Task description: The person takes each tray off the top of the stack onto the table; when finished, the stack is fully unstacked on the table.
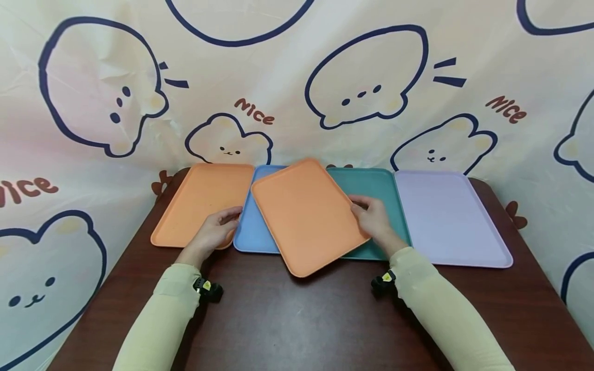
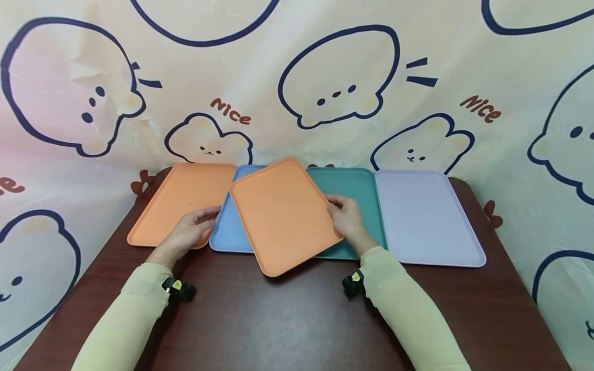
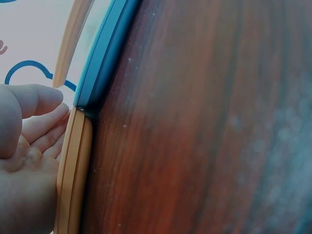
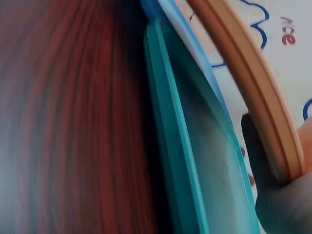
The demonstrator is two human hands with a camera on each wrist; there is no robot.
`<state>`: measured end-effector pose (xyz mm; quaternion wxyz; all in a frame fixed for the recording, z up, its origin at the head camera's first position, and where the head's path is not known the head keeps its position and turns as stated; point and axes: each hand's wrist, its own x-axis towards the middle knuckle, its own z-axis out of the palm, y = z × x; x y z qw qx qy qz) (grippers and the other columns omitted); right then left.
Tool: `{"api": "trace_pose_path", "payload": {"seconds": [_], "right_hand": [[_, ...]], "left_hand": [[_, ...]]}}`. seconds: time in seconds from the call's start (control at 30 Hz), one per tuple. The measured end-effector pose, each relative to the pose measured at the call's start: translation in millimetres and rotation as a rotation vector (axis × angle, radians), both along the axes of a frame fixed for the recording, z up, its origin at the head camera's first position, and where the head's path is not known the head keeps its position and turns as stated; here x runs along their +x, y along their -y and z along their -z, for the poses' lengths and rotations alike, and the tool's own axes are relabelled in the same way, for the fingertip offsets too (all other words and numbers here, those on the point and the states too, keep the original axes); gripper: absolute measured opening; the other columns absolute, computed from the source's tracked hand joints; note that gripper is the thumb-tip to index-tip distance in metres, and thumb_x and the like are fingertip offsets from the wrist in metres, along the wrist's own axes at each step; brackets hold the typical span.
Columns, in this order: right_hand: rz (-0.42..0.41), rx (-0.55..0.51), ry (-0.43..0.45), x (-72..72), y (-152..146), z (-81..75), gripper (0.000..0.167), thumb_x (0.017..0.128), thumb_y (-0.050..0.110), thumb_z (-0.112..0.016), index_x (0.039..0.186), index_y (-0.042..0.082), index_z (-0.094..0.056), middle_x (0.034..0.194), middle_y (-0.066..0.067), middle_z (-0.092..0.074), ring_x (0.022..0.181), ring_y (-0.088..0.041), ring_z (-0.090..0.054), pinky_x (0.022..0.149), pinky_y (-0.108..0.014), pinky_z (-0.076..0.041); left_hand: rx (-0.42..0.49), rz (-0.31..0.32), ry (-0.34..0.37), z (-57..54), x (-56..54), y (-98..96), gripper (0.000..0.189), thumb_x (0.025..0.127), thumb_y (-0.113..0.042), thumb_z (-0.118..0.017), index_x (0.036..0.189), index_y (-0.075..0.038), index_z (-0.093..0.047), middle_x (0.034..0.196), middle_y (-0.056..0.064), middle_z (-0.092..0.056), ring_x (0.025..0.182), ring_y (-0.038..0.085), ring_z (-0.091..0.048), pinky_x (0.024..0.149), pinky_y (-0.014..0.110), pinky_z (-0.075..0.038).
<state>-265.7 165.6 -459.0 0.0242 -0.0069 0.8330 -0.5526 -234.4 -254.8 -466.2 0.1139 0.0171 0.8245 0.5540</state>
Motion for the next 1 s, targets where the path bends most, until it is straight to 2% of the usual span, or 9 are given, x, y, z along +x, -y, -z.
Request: {"api": "trace_pose_path", "payload": {"seconds": [0.17,0.23,0.4,0.53,0.7,0.87,1.0], "right_hand": [[-0.100,0.057,0.015,-0.5,-23,-2.4,0.039,0.113,0.012,-0.055,0.149,0.002,-0.064,0.152,-0.023,-0.063,0.140,-0.039,-0.059,0.116,-0.054,-0.051],[-0.139,0.077,0.024,-0.4,-32,-4.3,0.039,0.113,0.015,-0.057,0.149,0.005,-0.065,0.152,-0.021,-0.063,0.140,-0.038,-0.059,0.115,-0.053,-0.051],[-0.232,0.115,-0.014,-1.0,-53,-5.2,0.036,0.111,0.019,-0.062,0.144,0.005,-0.069,0.142,-0.020,-0.070,0.125,-0.032,-0.067,0.097,-0.032,-0.058],[-0.296,0.136,-0.031,1.5,-66,-6.6,0.035,0.110,0.020,-0.065,0.140,0.005,-0.072,0.136,-0.021,-0.074,0.105,-0.018,-0.071,0.080,-0.023,-0.059],[-0.395,0.177,-0.062,8.3,-75,-11.9,0.033,0.109,0.019,-0.066,0.138,0.005,-0.074,0.135,-0.020,-0.075,0.099,-0.006,-0.072,0.080,-0.023,-0.060],[-0.486,0.171,-0.061,14.8,-78,-14.5,0.031,0.109,0.015,-0.065,0.136,0.005,-0.075,0.128,-0.017,-0.078,0.100,-0.006,-0.073,0.083,-0.023,-0.060],[-0.551,0.124,-0.040,20.2,-75,-14.9,0.030,0.109,0.010,-0.064,0.136,0.001,-0.074,0.124,-0.019,-0.079,0.093,-0.008,-0.073,0.079,-0.025,-0.060]], "left_hand": [[-0.008,-0.001,-0.004,1.2,-0.6,0.3,0.055,0.113,-0.012,-0.052,0.165,0.000,-0.040,0.171,0.023,-0.040,0.162,0.039,-0.034,0.132,0.056,-0.032],[-0.009,-0.002,-0.006,1.5,-0.7,0.3,0.055,0.113,-0.012,-0.052,0.165,0.001,-0.040,0.171,0.023,-0.040,0.163,0.039,-0.033,0.132,0.056,-0.031],[-0.011,-0.003,-0.007,1.8,-1.0,-0.3,0.054,0.113,-0.012,-0.052,0.164,0.001,-0.041,0.171,0.023,-0.040,0.163,0.039,-0.033,0.132,0.055,-0.031],[-0.014,0.004,-0.008,0.8,-0.7,-1.0,0.054,0.113,-0.013,-0.052,0.164,0.001,-0.041,0.172,0.023,-0.039,0.163,0.039,-0.033,0.132,0.055,-0.032],[-0.015,0.006,-0.009,-0.9,0.0,-1.1,0.055,0.113,-0.013,-0.051,0.165,0.000,-0.040,0.173,0.023,-0.038,0.163,0.039,-0.032,0.131,0.056,-0.032],[-0.021,0.003,-0.006,-0.2,-1.4,-0.9,0.055,0.113,-0.013,-0.051,0.165,0.000,-0.040,0.172,0.023,-0.038,0.163,0.040,-0.032,0.131,0.057,-0.033],[-0.023,0.003,-0.001,0.3,-1.8,-0.6,0.056,0.113,-0.013,-0.051,0.166,-0.001,-0.040,0.173,0.023,-0.038,0.163,0.040,-0.032,0.131,0.058,-0.032]]}}
